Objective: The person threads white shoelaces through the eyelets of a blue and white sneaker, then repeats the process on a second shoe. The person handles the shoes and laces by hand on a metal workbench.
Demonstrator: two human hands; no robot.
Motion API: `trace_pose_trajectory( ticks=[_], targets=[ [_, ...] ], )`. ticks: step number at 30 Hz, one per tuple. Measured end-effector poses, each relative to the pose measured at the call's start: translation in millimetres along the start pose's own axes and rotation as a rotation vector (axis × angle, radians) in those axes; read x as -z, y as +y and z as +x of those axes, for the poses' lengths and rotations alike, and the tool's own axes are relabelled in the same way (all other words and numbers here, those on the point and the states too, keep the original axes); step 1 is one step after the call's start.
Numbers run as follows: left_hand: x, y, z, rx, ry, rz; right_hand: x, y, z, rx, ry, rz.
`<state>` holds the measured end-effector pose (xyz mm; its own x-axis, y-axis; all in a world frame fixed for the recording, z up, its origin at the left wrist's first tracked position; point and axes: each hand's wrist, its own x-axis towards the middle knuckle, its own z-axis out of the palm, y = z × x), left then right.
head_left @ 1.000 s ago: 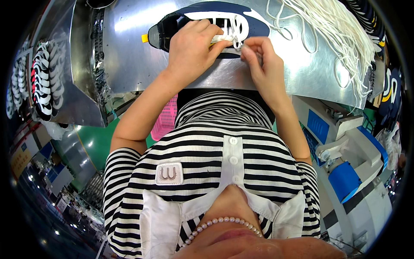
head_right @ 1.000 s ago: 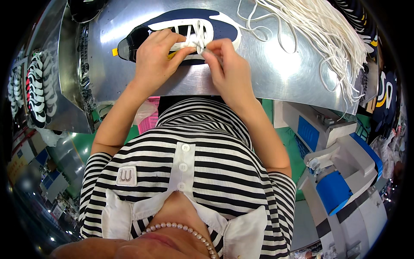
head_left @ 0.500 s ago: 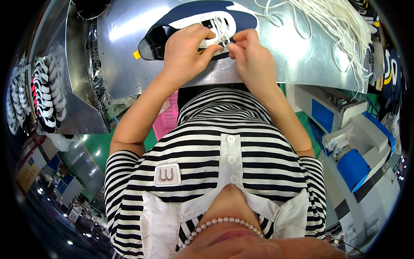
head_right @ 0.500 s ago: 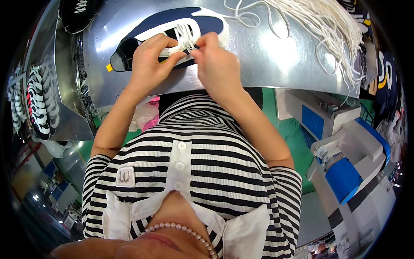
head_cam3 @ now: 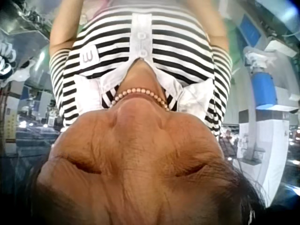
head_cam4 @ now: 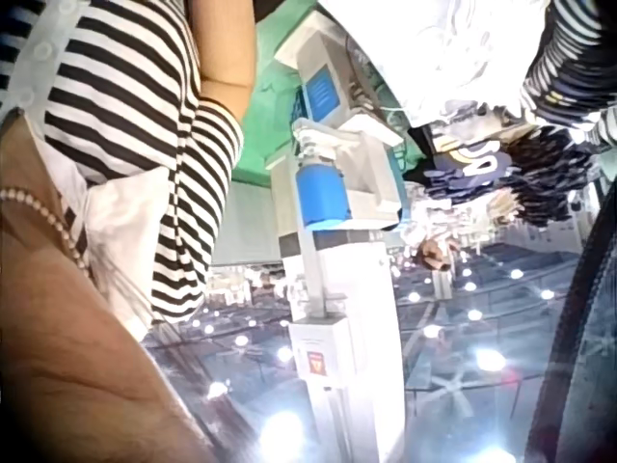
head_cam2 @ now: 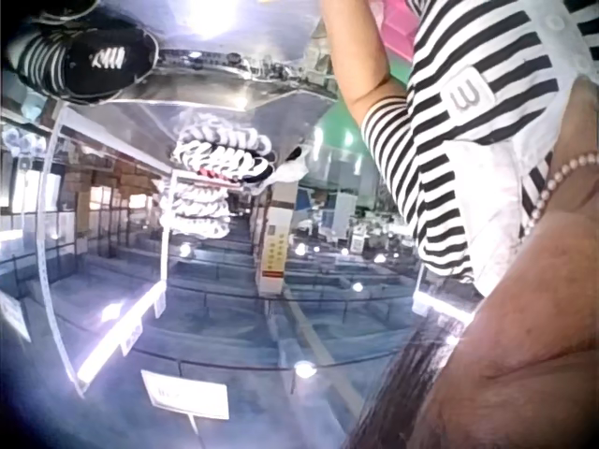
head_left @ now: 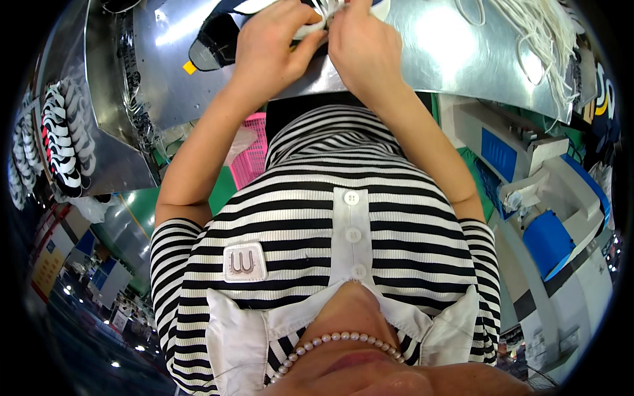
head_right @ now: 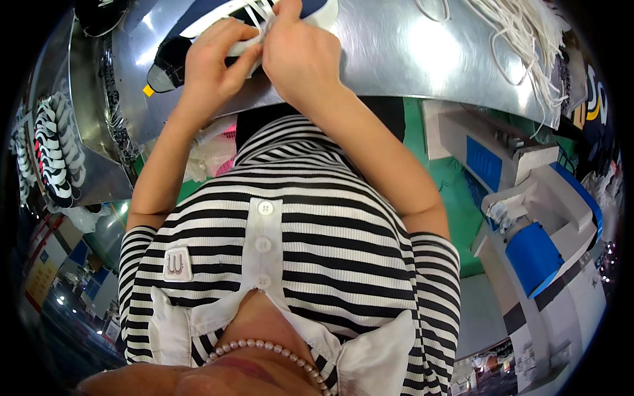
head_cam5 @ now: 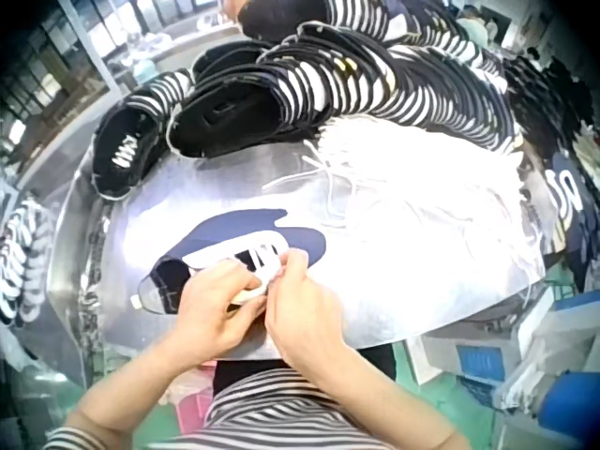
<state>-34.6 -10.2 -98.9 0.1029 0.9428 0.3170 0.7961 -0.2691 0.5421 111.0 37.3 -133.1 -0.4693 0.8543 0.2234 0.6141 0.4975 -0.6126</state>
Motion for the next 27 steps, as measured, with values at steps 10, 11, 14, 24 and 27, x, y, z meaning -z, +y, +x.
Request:
trace_pose_trajectory(
  ticks=[10,11,14,24,27],
  targets=[
    [5.6,7.8,-20.9,-0.132,0.156,0.207,83.4,29.2,0.6,0.175,-0.062,0.424],
    [4.0,9.6,-18.9,-0.174,0.172,0.213,81.8,13.6,11.7,0.277,-0.132,0.386],
    [4.7,11.2,-21.0,-0.186,0.179,0.224,63.3,-8.9,29.6,0.427,-0.242,-0.076],
    [7.9,-2.1,-19.7,-0.132,0.129,0.111,53.4,-1.9,58.1,-0.029,-0.485,0.416],
    [9.8,-1.7,-17.8,-0.126,0.120,0.080,60.5,29.3,82.6,0.027,-0.187,0.899]
  ],
)
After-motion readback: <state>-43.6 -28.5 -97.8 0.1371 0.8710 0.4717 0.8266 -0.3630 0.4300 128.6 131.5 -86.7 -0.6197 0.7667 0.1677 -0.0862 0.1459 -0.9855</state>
